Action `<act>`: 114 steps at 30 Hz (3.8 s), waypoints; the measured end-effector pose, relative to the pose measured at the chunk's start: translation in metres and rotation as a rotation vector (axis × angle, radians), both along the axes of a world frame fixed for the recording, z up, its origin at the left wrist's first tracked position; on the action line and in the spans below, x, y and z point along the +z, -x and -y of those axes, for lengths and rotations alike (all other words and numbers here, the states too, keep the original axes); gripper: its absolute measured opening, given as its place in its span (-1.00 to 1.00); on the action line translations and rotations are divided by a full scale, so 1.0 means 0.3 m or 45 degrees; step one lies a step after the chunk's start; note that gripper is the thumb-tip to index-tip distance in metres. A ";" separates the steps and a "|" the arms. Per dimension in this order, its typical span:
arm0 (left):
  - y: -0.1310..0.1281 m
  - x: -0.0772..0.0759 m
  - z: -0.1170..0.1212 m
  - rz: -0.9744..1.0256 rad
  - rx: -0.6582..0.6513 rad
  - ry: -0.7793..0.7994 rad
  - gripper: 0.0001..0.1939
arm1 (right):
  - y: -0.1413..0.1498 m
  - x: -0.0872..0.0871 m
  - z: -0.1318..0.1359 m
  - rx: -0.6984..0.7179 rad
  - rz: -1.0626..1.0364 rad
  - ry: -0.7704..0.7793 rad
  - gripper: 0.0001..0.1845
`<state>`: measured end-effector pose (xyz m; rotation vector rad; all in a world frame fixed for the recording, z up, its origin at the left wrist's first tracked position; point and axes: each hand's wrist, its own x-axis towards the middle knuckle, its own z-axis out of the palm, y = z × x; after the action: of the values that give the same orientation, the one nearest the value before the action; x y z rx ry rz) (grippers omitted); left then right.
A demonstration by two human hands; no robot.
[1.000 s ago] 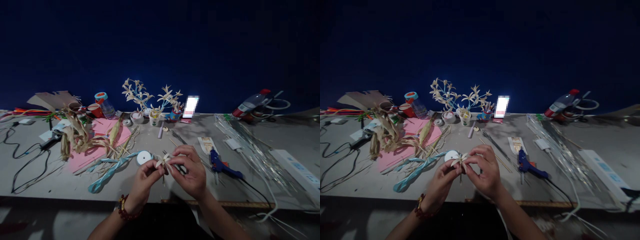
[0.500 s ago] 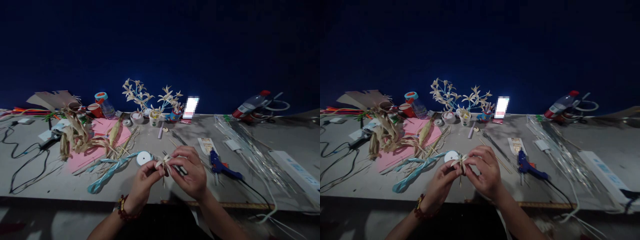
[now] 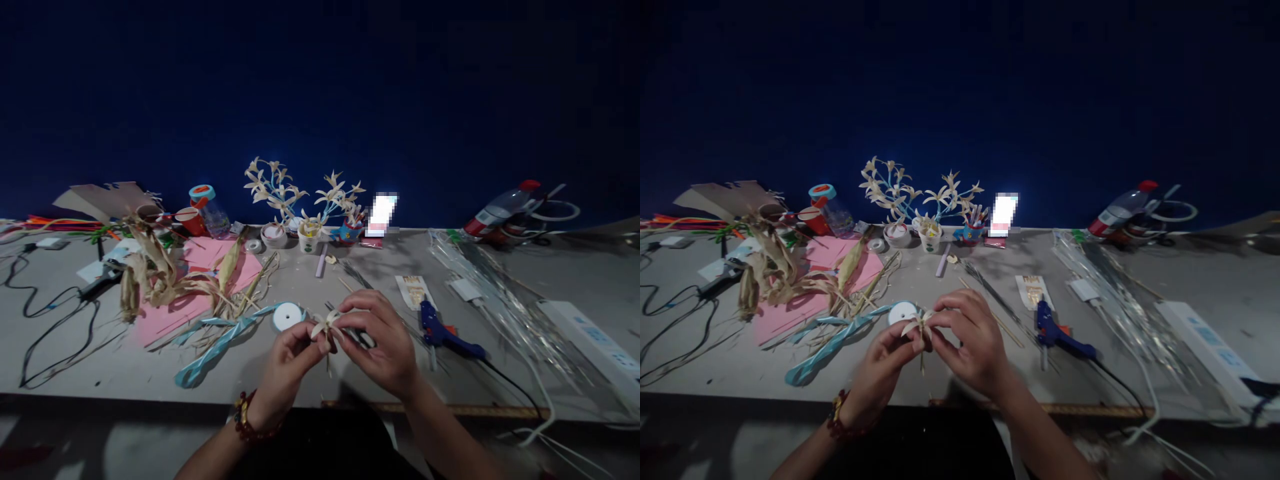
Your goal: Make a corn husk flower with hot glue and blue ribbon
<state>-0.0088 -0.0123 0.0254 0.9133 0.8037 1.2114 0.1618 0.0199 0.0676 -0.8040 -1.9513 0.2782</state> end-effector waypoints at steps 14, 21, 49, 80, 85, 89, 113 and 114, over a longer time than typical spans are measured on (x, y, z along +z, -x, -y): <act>0.006 0.018 -0.003 -0.102 -0.023 -0.039 -0.83 | -0.036 0.049 -0.034 0.110 0.267 -0.030 -0.88; 0.009 -0.001 -0.008 -0.284 0.118 -0.273 -0.87 | -0.040 0.000 0.007 -0.017 0.033 0.006 -0.71; 0.023 0.006 -0.015 -0.649 0.177 -0.826 -0.90 | 0.047 -0.127 0.060 0.137 -0.539 0.289 -0.80; 0.008 -0.010 -0.004 -0.312 0.077 -0.365 -0.83 | 0.047 -0.123 0.060 0.077 -0.545 0.439 -0.89; 0.007 -0.009 -0.001 -0.290 0.090 -0.345 -0.81 | 0.055 -0.123 0.062 0.063 -0.530 0.443 -0.92; 0.007 -0.005 -0.001 -0.300 0.092 -0.358 -0.79 | 0.056 -0.120 0.062 0.032 -0.508 0.438 -0.95; 0.010 -0.033 0.000 -0.244 -0.008 -0.153 -0.77 | 0.020 -0.103 0.026 0.505 -0.908 1.465 -0.60; 0.009 -0.036 -0.002 -0.185 -0.017 -0.134 -0.78 | 0.017 -0.103 0.027 0.513 -0.912 1.470 -0.63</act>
<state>-0.0115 -0.0118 0.0145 1.1013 0.8542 1.1947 0.1566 0.0119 0.0368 -0.8017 -1.1186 1.7672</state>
